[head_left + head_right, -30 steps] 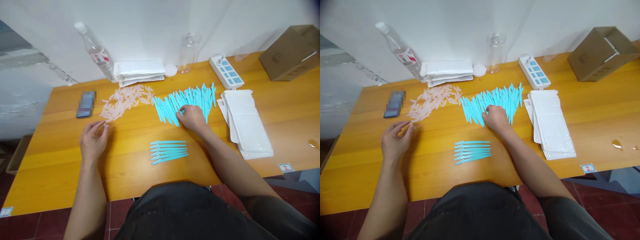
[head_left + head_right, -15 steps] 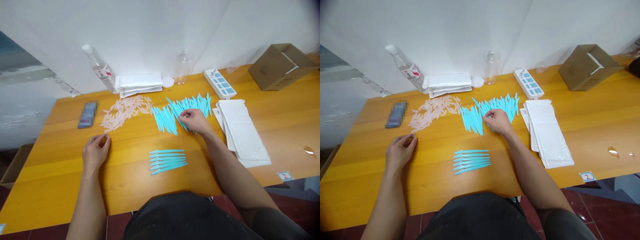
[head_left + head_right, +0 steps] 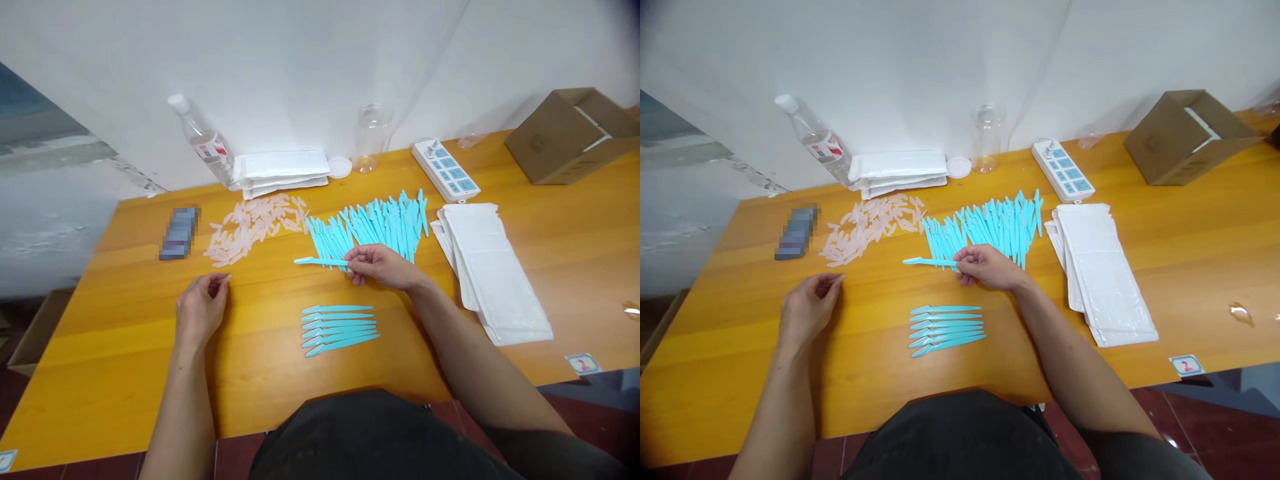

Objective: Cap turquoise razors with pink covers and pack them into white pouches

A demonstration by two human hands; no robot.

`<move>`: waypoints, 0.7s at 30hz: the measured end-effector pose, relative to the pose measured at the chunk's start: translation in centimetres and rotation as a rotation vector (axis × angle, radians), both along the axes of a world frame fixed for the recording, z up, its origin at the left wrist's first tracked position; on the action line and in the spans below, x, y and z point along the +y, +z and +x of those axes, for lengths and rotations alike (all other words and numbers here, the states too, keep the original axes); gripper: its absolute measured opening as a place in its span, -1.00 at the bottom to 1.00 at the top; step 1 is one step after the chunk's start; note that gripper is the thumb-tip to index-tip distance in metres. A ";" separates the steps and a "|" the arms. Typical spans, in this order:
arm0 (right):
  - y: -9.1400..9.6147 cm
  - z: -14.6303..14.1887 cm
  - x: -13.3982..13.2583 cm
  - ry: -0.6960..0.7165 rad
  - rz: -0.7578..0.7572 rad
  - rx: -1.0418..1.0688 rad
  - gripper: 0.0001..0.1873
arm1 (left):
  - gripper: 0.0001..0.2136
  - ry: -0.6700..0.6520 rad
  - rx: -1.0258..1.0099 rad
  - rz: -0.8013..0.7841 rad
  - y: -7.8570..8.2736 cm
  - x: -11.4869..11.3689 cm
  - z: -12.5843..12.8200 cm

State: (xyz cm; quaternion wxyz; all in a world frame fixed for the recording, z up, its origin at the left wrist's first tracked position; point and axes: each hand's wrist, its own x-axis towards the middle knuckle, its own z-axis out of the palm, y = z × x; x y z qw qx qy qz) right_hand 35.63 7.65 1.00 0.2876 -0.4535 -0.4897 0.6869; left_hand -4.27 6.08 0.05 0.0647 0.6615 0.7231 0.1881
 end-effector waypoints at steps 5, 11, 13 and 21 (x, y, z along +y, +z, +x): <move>0.4 0.0 -0.1 0.029 -0.013 -0.028 -0.63 | -0.71 -0.262 -0.208 0.020 -0.4 -0.2 3.6; 0.6 -0.1 -0.5 0.013 -0.048 -0.032 -0.62 | -0.64 -0.456 -0.162 -0.161 0.2 0.3 7.4; 0.5 0.0 -0.6 0.009 -0.054 -0.031 -0.62 | -0.65 -0.484 -0.045 -0.183 0.8 0.7 7.7; -0.2 0.5 -0.5 0.013 -0.062 -0.038 -0.64 | -0.74 -0.483 -0.239 -0.150 1.2 1.9 8.1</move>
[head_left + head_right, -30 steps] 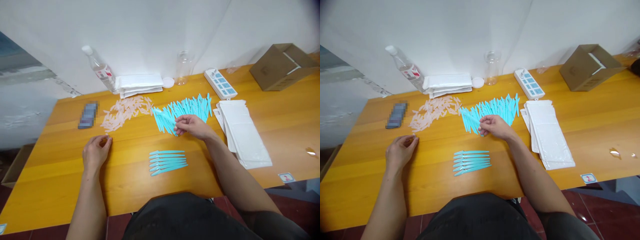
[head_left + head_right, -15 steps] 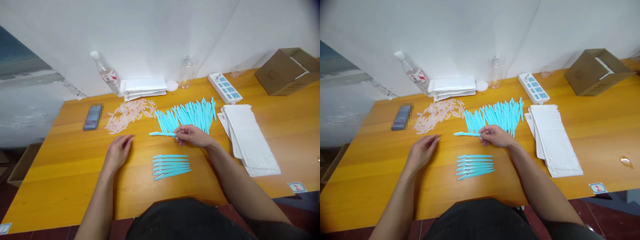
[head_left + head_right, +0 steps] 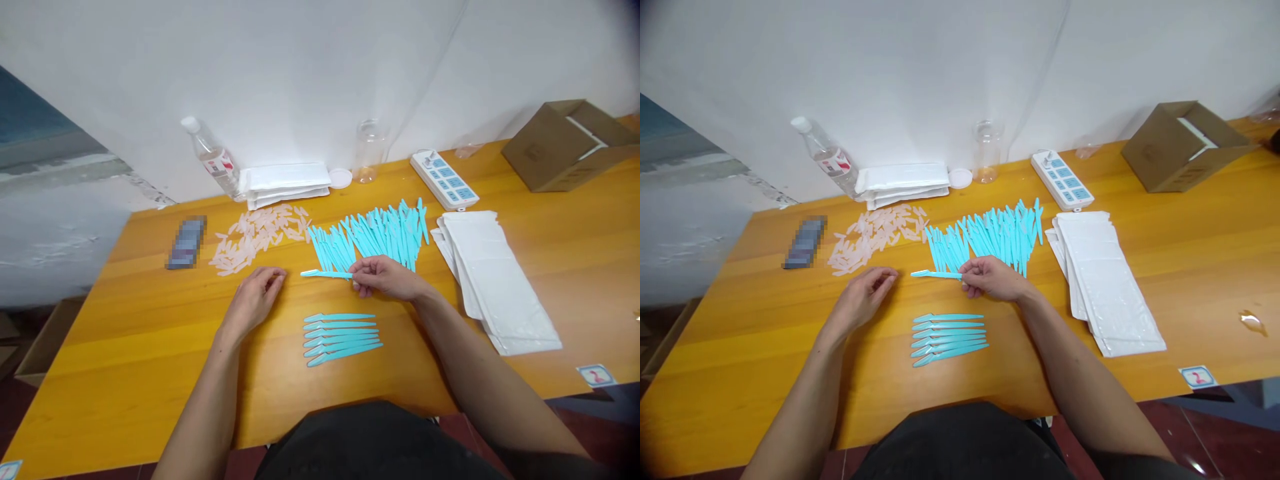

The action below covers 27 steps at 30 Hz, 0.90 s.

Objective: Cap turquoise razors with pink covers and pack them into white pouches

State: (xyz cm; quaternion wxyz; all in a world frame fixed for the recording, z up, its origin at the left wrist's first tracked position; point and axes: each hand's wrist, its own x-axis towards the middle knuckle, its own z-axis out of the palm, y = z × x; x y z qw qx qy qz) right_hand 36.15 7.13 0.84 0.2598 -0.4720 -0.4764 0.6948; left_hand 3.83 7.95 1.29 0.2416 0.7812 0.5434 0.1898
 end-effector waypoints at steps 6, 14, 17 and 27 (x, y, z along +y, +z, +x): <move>-0.3 0.2 0.1 0.014 -0.002 -0.005 -0.62 | -0.65 0.102 -0.544 -0.398 -0.8 -0.3 1.3; -0.6 0.2 0.1 0.035 -0.007 0.001 -0.56 | -0.64 0.374 -1.007 -0.499 -2.9 -0.3 1.4; -0.7 0.3 0.2 0.036 -0.004 0.014 -0.54 | -0.59 0.350 -1.062 -0.500 -3.1 -0.4 1.9; -0.6 0.4 0.2 0.033 -0.019 0.027 -0.50 | -0.45 0.272 -1.001 -0.464 -2.7 -1.0 3.3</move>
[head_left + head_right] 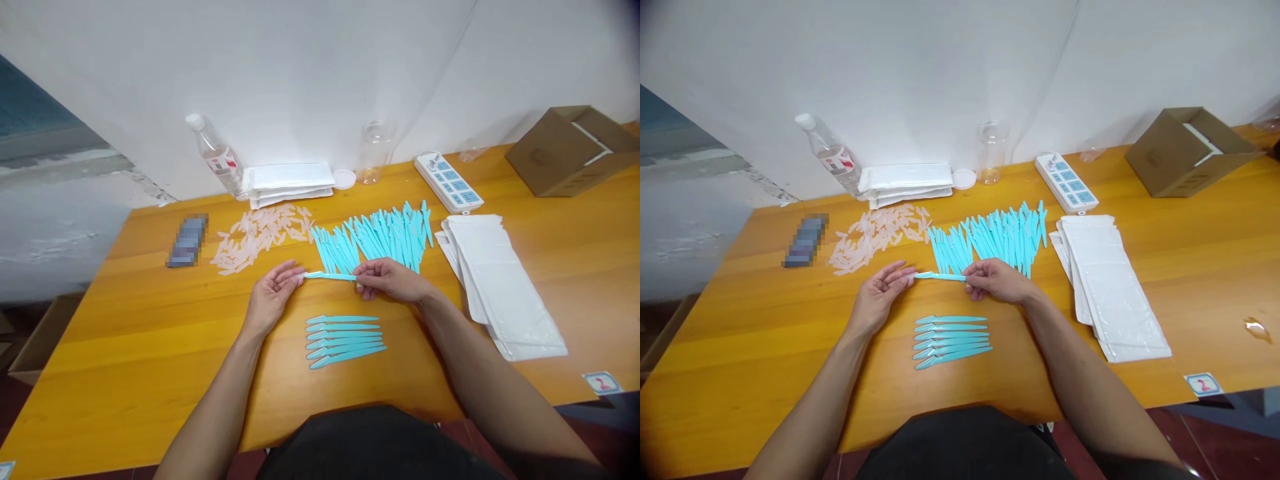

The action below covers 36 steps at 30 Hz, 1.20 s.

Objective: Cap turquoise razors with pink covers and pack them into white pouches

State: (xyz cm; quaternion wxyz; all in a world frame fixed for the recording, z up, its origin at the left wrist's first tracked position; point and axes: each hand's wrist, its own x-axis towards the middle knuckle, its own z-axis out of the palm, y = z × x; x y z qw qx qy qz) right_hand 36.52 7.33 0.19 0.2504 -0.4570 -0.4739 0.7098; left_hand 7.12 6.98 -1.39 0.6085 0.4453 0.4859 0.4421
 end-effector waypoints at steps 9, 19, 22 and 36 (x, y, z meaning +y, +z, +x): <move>0.2 -0.6 -0.1 0.035 0.005 -0.054 -0.54 | -0.43 -0.083 0.000 -0.014 0.4 -0.6 1.8; 2.5 -1.1 -1.8 0.311 0.522 -0.595 -0.78 | -0.80 -0.504 0.629 0.432 1.4 -1.8 0.3; 2.9 -1.4 -2.2 0.363 0.538 -0.665 -0.79 | -0.81 -0.608 0.651 0.545 2.0 -1.9 0.4; 0.2 -2.2 0.6 -0.249 0.607 -1.014 -0.66 | -0.75 -0.556 0.584 0.475 3.0 -1.7 -0.1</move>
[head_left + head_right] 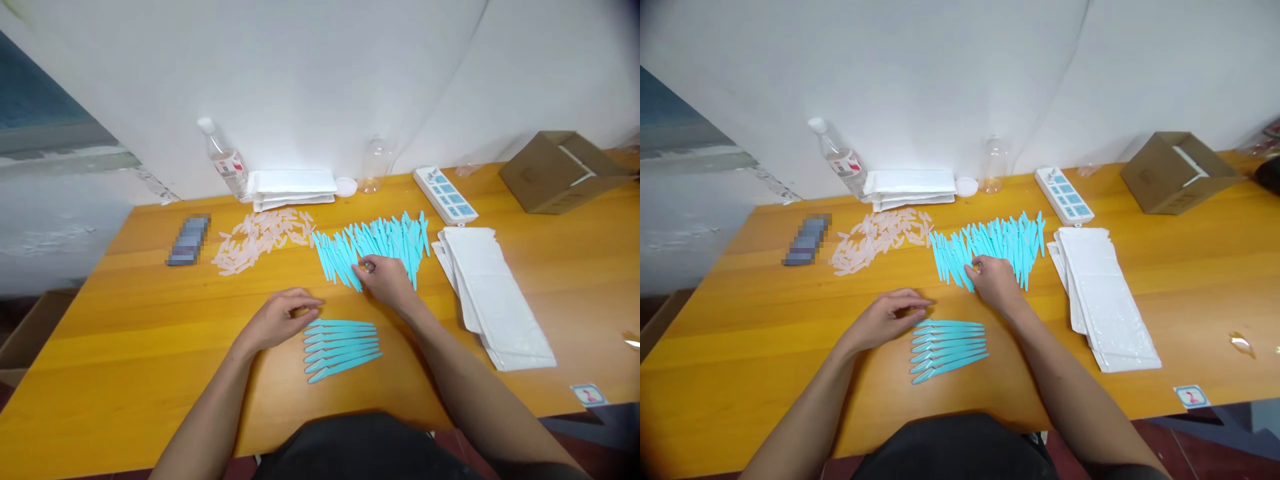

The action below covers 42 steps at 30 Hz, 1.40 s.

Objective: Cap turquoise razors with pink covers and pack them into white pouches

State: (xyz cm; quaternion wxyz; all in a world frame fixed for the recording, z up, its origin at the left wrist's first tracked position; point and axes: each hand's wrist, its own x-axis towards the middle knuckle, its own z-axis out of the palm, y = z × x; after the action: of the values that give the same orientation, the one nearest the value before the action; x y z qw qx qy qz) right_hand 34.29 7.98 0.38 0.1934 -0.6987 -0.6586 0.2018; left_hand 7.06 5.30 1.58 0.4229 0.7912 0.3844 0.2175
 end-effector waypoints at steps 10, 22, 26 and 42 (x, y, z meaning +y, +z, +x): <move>0.4 -0.6 1.7 -0.070 -0.269 0.248 -0.77 | -0.73 0.451 -0.012 0.129 -1.6 2.8 -5.7; 1.3 2.3 0.9 0.000 -0.148 0.712 -0.64 | -0.72 0.800 0.266 0.418 -2.3 4.1 -10.6; 1.1 2.6 0.2 0.111 -0.379 1.008 -0.50 | -0.73 0.767 0.470 0.487 -2.6 4.4 -10.8; 0.0 0.8 -0.5 0.277 -0.454 0.916 -0.51 | -0.72 0.528 0.723 0.357 -0.6 3.3 -7.1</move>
State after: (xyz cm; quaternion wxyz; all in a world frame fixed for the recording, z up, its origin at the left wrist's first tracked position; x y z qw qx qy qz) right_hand 35.11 7.44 0.40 0.2769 -0.4694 -0.5325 0.6477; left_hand 0.00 8.56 1.00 0.0500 0.7519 0.6510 0.0910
